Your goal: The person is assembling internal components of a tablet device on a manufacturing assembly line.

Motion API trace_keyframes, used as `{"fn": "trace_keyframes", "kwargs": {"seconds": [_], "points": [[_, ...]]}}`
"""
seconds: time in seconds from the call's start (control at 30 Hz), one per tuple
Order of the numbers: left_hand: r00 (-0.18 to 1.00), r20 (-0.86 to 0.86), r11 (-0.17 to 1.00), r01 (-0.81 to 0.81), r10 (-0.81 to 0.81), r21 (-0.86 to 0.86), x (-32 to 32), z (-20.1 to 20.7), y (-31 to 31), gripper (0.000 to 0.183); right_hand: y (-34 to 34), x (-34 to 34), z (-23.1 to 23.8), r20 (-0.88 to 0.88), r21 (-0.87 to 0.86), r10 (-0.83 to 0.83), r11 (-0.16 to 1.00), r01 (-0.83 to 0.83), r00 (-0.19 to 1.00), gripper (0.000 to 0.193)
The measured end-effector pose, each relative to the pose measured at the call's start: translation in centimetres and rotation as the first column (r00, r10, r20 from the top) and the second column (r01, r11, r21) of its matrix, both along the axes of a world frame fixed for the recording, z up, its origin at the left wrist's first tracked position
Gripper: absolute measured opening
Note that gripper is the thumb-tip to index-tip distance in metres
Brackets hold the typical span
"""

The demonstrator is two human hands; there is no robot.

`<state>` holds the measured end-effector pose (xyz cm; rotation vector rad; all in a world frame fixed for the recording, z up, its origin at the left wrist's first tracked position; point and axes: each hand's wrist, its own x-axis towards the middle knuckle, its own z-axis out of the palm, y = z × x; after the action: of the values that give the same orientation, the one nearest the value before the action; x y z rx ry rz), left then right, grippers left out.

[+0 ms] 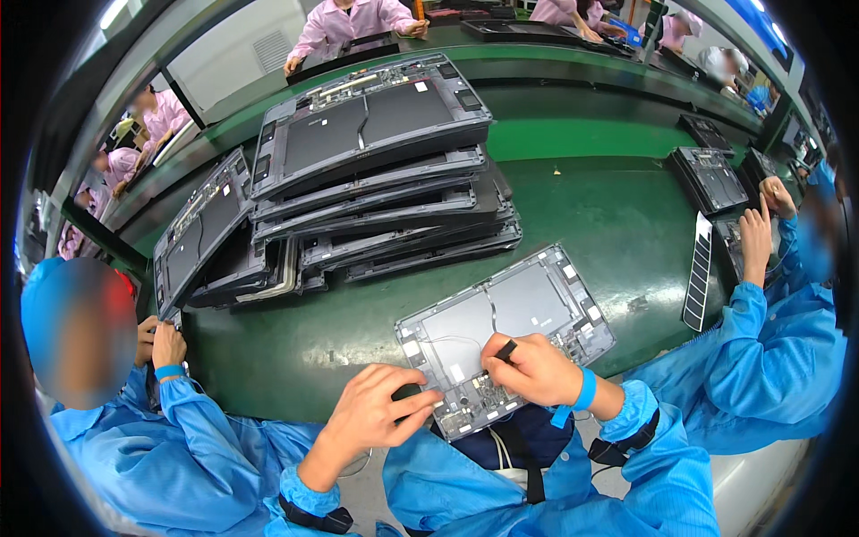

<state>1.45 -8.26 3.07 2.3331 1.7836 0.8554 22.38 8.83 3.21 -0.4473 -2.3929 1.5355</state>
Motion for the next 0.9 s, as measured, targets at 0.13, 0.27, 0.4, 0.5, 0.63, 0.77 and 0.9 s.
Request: {"fn": "trace_keyframes", "kwargs": {"seconds": [0.13, 0.27, 0.4, 0.5, 0.63, 0.77, 0.9], "points": [[0.999, -0.037, 1.000, 0.030, -0.030, -0.001, -0.5, 0.5, 0.7, 0.020, 0.0, -0.2, 0.1, -0.028, 0.027, 0.006, 1.000, -0.006, 1.000, 0.010], [0.997, -0.057, 0.998, 0.056, -0.058, -0.043, -0.9, 0.0, 1.0, 0.022, 0.0, 0.1, -0.1, -0.027, 0.022, 0.001, 1.000, 0.000, 1.000, 0.009], [0.990, 0.098, 0.995, 0.097, -0.097, 0.007, -1.6, -0.9, 0.8, 0.027, 0.1, -0.3, -0.4, -0.058, 0.022, -0.003, 1.000, 0.004, 0.998, 0.008], [0.993, 0.056, 0.994, 0.107, -0.106, -0.013, -1.7, -0.1, 0.6, 0.029, 0.1, -0.4, -0.2, -0.088, 0.108, 0.014, 0.994, -0.005, 0.996, 0.007], [0.989, -0.002, 0.987, 0.147, -0.148, -0.070, -1.9, 0.4, 1.0, 0.029, 0.1, -0.2, -0.6, -0.077, 0.083, 0.004, 0.997, 0.002, 0.997, 0.008], [0.984, -0.039, 0.981, 0.172, -0.176, -0.089, -1.9, 0.6, 1.1, 0.028, -0.1, 0.0, -0.5, -0.057, 0.097, 0.004, 0.995, 0.001, 0.998, 0.010], [0.981, -0.102, 0.985, 0.155, -0.163, -0.078, -1.8, 1.2, 1.9, 0.022, 0.2, -0.1, -0.5, -0.031, 0.084, 0.007, 0.996, -0.005, 0.999, 0.010]]}}
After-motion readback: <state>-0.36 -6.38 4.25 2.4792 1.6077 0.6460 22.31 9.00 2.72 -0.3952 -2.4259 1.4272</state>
